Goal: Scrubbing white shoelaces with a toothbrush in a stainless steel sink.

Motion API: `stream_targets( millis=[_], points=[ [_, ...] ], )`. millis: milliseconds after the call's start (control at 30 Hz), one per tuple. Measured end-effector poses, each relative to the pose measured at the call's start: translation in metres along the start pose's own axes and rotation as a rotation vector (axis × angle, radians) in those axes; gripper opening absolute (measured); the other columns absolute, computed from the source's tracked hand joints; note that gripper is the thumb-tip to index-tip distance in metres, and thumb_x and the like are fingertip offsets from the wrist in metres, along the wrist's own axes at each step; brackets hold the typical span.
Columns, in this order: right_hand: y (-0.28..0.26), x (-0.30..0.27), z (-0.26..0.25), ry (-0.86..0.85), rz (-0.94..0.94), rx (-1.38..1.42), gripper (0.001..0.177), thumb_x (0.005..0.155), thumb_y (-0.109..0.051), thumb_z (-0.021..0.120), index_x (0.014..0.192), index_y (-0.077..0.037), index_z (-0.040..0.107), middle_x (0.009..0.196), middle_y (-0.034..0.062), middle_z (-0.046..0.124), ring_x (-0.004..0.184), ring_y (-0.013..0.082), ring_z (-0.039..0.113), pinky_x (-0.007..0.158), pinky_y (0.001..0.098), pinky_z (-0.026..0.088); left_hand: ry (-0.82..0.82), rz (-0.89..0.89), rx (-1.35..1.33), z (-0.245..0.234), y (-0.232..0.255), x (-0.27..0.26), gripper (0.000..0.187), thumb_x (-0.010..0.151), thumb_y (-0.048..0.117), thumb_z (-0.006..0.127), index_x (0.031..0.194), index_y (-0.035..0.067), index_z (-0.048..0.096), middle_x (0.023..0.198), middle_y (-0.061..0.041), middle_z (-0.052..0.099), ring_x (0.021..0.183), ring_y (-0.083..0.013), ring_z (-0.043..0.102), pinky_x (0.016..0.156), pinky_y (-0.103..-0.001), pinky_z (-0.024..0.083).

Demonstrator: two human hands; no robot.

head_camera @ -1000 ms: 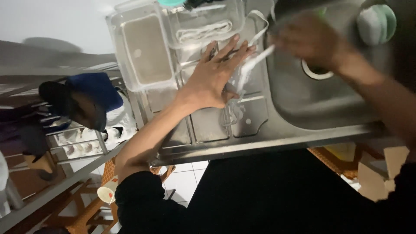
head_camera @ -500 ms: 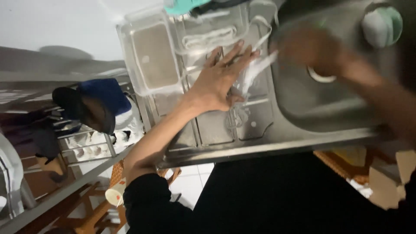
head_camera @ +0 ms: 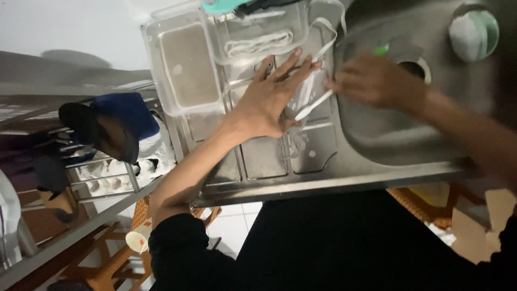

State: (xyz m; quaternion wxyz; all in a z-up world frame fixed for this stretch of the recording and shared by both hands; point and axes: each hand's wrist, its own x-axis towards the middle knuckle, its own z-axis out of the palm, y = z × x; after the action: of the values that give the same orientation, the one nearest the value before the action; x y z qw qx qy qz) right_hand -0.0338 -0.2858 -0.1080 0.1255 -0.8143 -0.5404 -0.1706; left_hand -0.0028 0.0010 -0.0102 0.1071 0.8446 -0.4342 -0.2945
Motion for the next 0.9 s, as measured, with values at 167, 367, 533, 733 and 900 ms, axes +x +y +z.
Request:
stream_targets(
  millis=[167, 367, 533, 733, 900],
  points=[
    [0.027, -0.016, -0.004, -0.087, 0.094, -0.153, 0.036, 0.103, 0.008, 0.055, 0.137, -0.001, 0.061, 0.113, 0.0139, 0.063, 0.088, 0.0299, 0.053, 0.077, 0.0424, 0.045, 0.175, 0.164, -0.127, 0.011, -0.014, -0.005, 0.120, 0.079, 0.026, 0.093, 0.161, 0.010, 0.007, 0.169, -0.016, 0.023, 0.158, -0.0330, 0.013, 0.125, -0.064, 0.003],
    [0.026, -0.009, -0.012, -0.043, 0.158, -0.229, 0.021, 0.110, -0.002, 0.060, 0.129, -0.005, 0.069, 0.104, 0.0096, 0.063, 0.091, 0.0273, 0.056, 0.080, 0.0382, 0.046, 0.451, 0.188, -0.047, 0.019, -0.018, 0.001, 0.086, 0.091, 0.043, 0.086, 0.154, 0.015, 0.034, 0.157, -0.009, 0.050, 0.147, -0.0322, 0.048, 0.124, -0.057, 0.032],
    [0.028, -0.007, -0.010, -0.026, 0.174, -0.160, 0.035, 0.101, 0.010, 0.058, 0.133, -0.003, 0.067, 0.114, 0.0106, 0.066, 0.095, 0.0283, 0.058, 0.085, 0.0405, 0.049, 0.644, 0.364, 0.036, 0.026, -0.024, 0.006, 0.052, 0.106, 0.055, 0.046, 0.139, 0.017, 0.057, 0.130, -0.006, 0.075, 0.122, -0.0229, 0.073, 0.113, -0.044, 0.043],
    [0.031, -0.017, 0.003, -0.050, 0.039, -0.107, 0.038, 0.097, 0.012, 0.057, 0.133, -0.002, 0.063, 0.108, 0.0152, 0.061, 0.085, 0.0293, 0.054, 0.069, 0.0399, 0.043, 0.465, 0.301, -0.057, 0.027, -0.027, 0.011, 0.089, 0.082, 0.029, 0.096, 0.150, 0.014, 0.041, 0.146, -0.012, 0.063, 0.137, -0.0337, 0.061, 0.122, -0.051, 0.042],
    [0.030, 0.014, -0.015, 0.049, 0.143, 0.152, 0.013, 0.115, -0.003, 0.056, 0.113, 0.002, 0.068, 0.084, 0.0173, 0.059, 0.072, 0.0346, 0.055, 0.059, 0.0455, 0.037, 0.379, 0.156, -0.070, 0.017, -0.024, 0.009, 0.106, 0.070, 0.042, 0.101, 0.153, 0.012, 0.040, 0.152, -0.017, 0.054, 0.145, -0.0336, 0.047, 0.119, -0.054, 0.031]
  ],
)
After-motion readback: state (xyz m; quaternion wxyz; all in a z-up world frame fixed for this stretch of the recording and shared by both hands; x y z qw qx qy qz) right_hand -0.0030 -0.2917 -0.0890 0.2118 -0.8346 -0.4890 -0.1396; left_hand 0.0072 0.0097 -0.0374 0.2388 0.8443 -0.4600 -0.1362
